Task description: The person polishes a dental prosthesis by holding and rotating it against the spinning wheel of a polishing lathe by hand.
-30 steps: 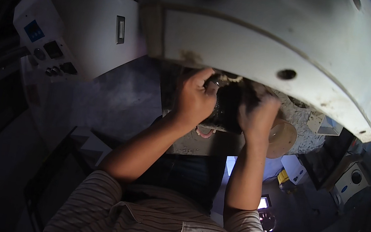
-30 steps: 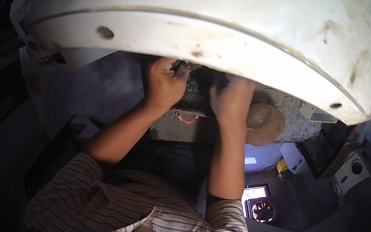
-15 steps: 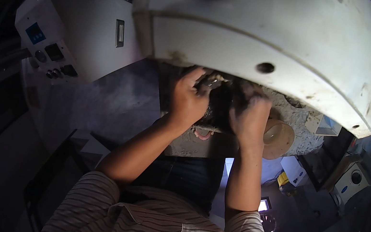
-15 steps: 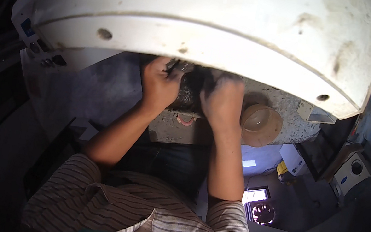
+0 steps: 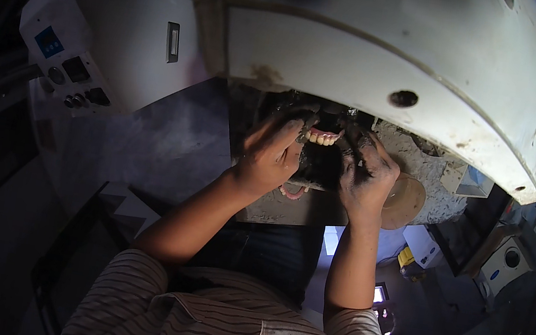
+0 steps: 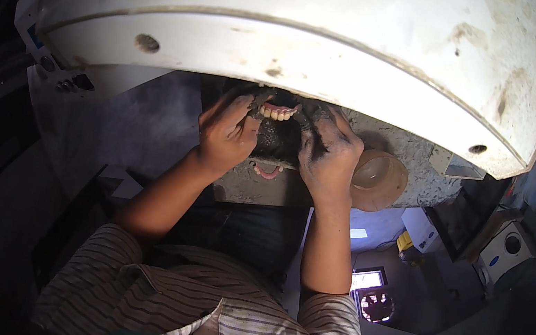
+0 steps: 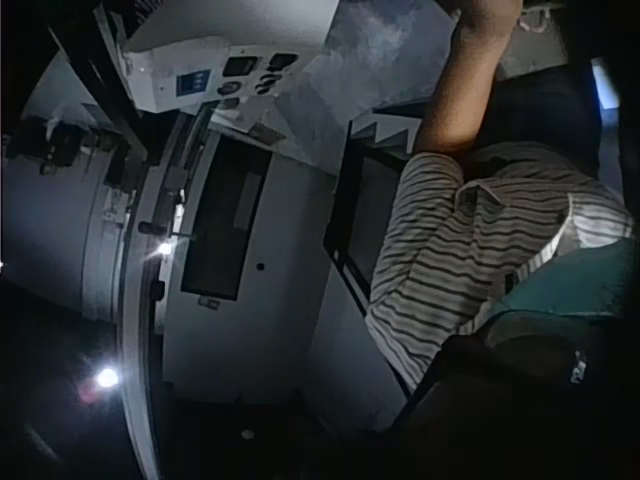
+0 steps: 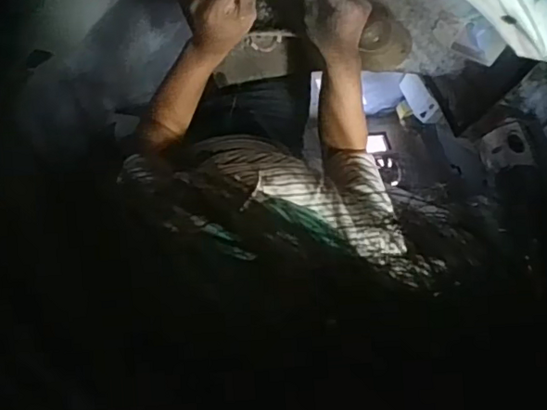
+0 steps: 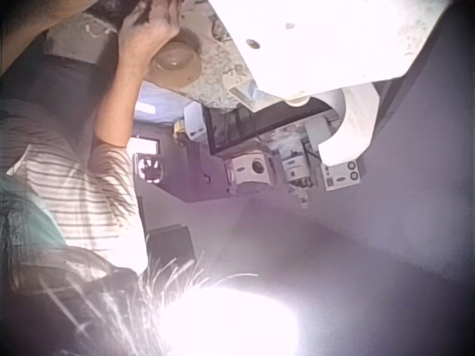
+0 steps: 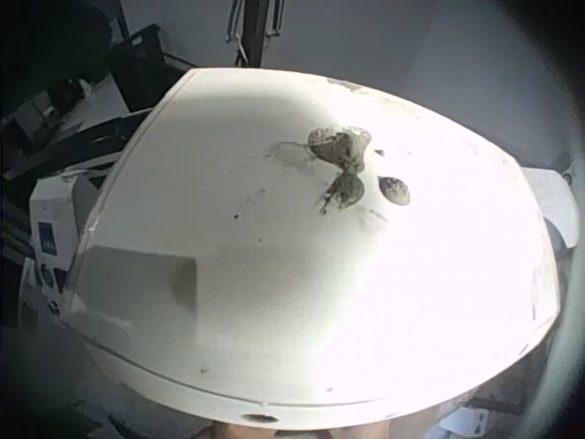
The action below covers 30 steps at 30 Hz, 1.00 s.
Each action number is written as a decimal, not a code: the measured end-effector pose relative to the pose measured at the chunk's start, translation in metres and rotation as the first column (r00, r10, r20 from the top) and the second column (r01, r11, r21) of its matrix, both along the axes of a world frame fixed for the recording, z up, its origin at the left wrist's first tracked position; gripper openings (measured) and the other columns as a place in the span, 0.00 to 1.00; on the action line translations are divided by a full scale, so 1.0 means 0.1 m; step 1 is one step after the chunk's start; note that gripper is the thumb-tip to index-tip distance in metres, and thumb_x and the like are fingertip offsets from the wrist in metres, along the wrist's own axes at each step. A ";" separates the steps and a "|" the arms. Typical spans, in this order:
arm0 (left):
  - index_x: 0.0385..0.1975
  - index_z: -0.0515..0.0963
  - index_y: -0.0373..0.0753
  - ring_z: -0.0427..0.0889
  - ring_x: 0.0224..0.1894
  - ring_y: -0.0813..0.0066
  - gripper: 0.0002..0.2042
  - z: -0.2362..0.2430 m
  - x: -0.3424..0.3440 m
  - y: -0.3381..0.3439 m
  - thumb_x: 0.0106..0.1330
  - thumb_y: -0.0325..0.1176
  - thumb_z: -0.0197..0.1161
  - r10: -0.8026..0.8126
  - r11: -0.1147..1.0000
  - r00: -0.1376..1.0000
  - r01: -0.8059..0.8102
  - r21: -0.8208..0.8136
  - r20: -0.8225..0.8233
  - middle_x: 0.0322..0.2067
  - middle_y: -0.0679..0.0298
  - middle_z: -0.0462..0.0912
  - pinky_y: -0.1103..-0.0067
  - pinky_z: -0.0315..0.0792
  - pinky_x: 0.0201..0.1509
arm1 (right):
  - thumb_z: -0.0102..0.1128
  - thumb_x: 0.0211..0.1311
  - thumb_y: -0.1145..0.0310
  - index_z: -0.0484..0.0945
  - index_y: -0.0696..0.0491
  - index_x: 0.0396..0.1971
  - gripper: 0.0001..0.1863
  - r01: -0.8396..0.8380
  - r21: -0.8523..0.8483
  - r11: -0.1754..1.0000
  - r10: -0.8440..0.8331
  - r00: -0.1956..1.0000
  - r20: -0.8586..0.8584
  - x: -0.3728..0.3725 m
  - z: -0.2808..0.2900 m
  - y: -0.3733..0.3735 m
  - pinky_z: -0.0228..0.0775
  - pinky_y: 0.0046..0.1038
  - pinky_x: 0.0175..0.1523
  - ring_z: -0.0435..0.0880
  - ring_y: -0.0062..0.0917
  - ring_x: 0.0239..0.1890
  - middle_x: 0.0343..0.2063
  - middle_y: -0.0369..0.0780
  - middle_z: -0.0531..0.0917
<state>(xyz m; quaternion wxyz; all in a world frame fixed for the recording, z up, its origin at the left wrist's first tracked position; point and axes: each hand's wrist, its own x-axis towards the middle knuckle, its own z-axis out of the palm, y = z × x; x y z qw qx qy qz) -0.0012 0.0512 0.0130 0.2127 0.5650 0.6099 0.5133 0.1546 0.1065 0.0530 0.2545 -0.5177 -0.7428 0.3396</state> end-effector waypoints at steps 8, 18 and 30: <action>0.35 0.74 0.29 0.77 0.27 0.54 0.15 0.01 0.05 0.09 0.43 0.15 0.55 -0.002 0.994 1.000 0.001 -0.107 -0.010 0.28 0.51 0.76 0.70 0.74 0.31 | 0.56 0.38 0.87 0.79 0.61 0.32 0.16 0.020 -0.034 0.999 -0.018 0.999 0.051 -0.05 -0.02 0.08 0.73 0.31 0.38 0.81 0.43 0.33 0.31 0.50 0.81; 0.37 0.75 0.27 0.80 0.22 0.61 0.17 -0.09 0.08 0.13 0.44 0.18 0.57 0.187 0.891 0.964 -0.087 -0.445 0.187 0.25 0.48 0.79 0.73 0.71 0.23 | 0.51 0.42 0.83 0.80 0.61 0.32 0.14 -0.040 -0.093 0.995 0.056 0.984 0.169 -0.10 -0.15 0.20 0.71 0.29 0.42 0.81 0.39 0.32 0.28 0.50 0.81; 0.41 0.77 0.31 0.81 0.33 0.75 0.17 0.01 0.02 0.15 0.48 0.14 0.54 0.150 0.849 0.940 0.036 -0.528 0.306 0.30 0.53 0.82 0.82 0.73 0.34 | 0.55 0.39 0.81 0.80 0.61 0.28 0.12 -0.004 -0.060 0.998 0.011 0.993 0.114 -0.12 0.05 0.19 0.73 0.34 0.41 0.80 0.46 0.32 0.29 0.52 0.81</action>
